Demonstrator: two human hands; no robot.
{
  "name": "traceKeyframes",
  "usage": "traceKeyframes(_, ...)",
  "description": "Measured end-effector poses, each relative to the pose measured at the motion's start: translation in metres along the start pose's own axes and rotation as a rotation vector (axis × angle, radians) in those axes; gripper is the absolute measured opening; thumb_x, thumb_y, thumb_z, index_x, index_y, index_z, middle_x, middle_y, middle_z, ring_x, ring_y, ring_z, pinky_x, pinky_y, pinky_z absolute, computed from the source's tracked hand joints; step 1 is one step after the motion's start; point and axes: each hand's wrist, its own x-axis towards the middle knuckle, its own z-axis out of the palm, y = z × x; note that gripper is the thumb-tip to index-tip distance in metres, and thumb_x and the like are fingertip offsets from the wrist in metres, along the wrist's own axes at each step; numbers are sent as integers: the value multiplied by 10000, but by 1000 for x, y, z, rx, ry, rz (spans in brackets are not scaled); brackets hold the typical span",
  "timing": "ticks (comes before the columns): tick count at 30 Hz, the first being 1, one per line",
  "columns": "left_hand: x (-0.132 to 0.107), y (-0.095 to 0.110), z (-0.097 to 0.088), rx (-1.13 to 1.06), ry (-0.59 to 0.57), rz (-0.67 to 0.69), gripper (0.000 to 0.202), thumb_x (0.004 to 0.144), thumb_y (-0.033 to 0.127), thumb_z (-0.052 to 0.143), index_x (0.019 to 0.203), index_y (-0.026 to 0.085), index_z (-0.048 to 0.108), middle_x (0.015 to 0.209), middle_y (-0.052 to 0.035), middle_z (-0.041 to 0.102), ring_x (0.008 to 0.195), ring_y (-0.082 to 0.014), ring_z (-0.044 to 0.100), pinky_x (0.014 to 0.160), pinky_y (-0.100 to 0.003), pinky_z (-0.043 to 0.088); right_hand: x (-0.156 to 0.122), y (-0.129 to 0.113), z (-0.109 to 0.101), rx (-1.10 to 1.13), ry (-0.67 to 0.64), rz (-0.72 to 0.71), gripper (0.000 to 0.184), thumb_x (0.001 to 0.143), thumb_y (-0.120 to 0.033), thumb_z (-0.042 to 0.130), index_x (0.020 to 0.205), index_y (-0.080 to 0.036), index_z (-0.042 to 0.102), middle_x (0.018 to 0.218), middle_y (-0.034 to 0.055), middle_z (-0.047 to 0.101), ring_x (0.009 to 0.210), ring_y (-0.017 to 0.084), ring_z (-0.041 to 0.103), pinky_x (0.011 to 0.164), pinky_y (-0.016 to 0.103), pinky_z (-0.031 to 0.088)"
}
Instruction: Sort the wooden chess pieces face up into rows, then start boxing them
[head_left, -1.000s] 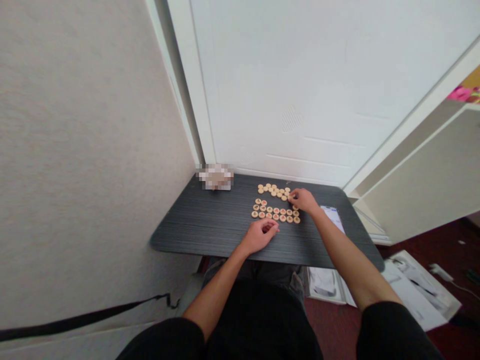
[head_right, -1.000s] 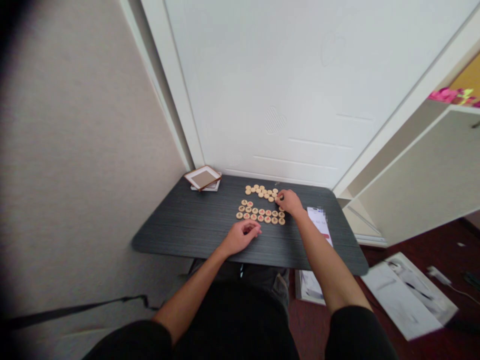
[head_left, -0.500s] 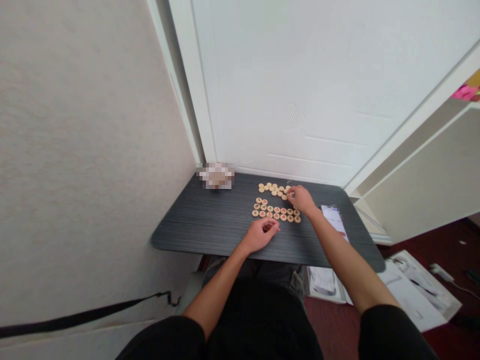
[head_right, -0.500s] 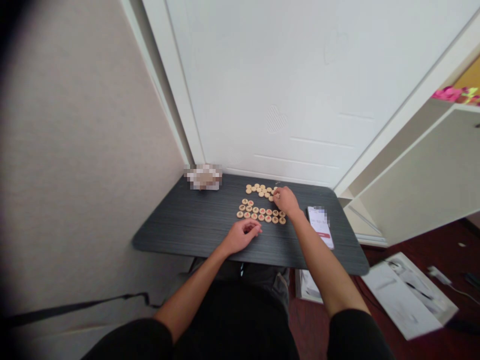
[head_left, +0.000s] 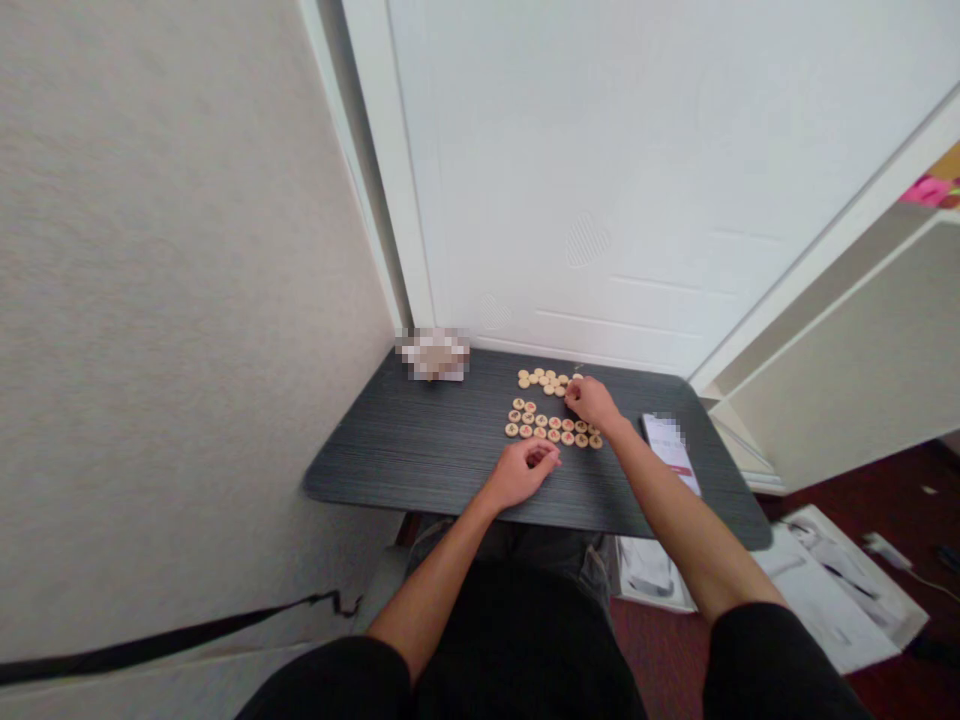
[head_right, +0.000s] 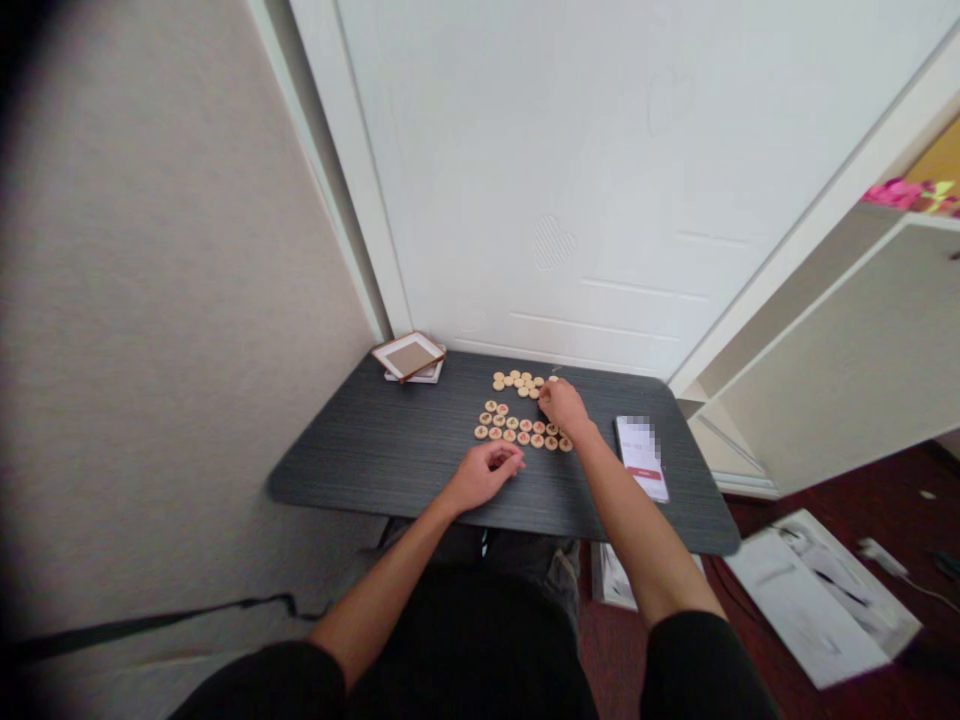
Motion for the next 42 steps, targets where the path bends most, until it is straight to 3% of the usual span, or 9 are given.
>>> traceKeyframes(11, 0, 2, 1, -9, -1, -1, 231, 912, 379, 621, 965, 166, 695, 911, -77, 773, 838, -183, 728, 783, -286, 566, -5, -8, 2, 12, 13, 14, 163, 867, -201, 602, 987, -174, 708, 975, 90, 725, 882, 187, 639, 778, 243, 422)
traceKeyframes(18, 0, 1, 0, 7, -1, -2, 222, 914, 362, 617, 969, 159, 690, 909, -82, 772, 828, -183, 728, 778, -285, 567, 0, -15, 7, 54, 5, -15, 103, 841, -201, 630, 901, -179, 710, 874, 64, 731, 810, 176, 635, 742, 241, 428)
traceKeyframes(23, 0, 1, 1, 6, -4, 9, 215, 921, 356, 609, 964, 160, 686, 907, -80, 769, 829, -180, 725, 776, -283, 565, -6, -14, 1, 91, 52, -20, 144, 852, -199, 613, 964, -181, 704, 908, 60, 727, 838, 178, 644, 776, 251, 460)
traceKeyframes(28, 0, 0, 1, 5, 2, 12, 220, 918, 359, 613, 970, 159, 688, 905, -82, 770, 808, -177, 724, 758, -280, 564, -38, -14, -9, 321, 175, -148, 264, 865, -211, 603, 1112, -209, 697, 1031, 56, 690, 762, 139, 643, 789, 269, 512)
traceKeyframes(33, 1, -2, 1, 2, -1, 15, 226, 917, 373, 614, 957, 164, 691, 905, -75, 769, 811, -178, 724, 753, -281, 566, -94, -19, -10, 505, 186, -247, 231, 887, -253, 598, 1083, -232, 720, 1037, 67, 670, 816, 166, 661, 773, 305, 552)
traceKeyframes(37, 1, -1, 0, -2, -15, 22, 224, 918, 374, 614, 959, 170, 694, 903, -69, 764, 822, -179, 721, 764, -284, 569, -128, -27, 3, 703, 192, -216, 217, 908, -295, 599, 1093, -250, 704, 1100, 72, 677, 852, 182, 681, 789, 338, 582)
traceKeyframes(42, 1, 3, 1, -14, -5, 17, 233, 901, 386, 634, 948, 168, 701, 883, -68, 762, 812, -182, 722, 773, -292, 575, -145, -38, 27, 930, 186, -109, 244, 927, -335, 578, 1134, -248, 673, 1127, 68, 691, 913, 194, 705, 853, 355, 587)
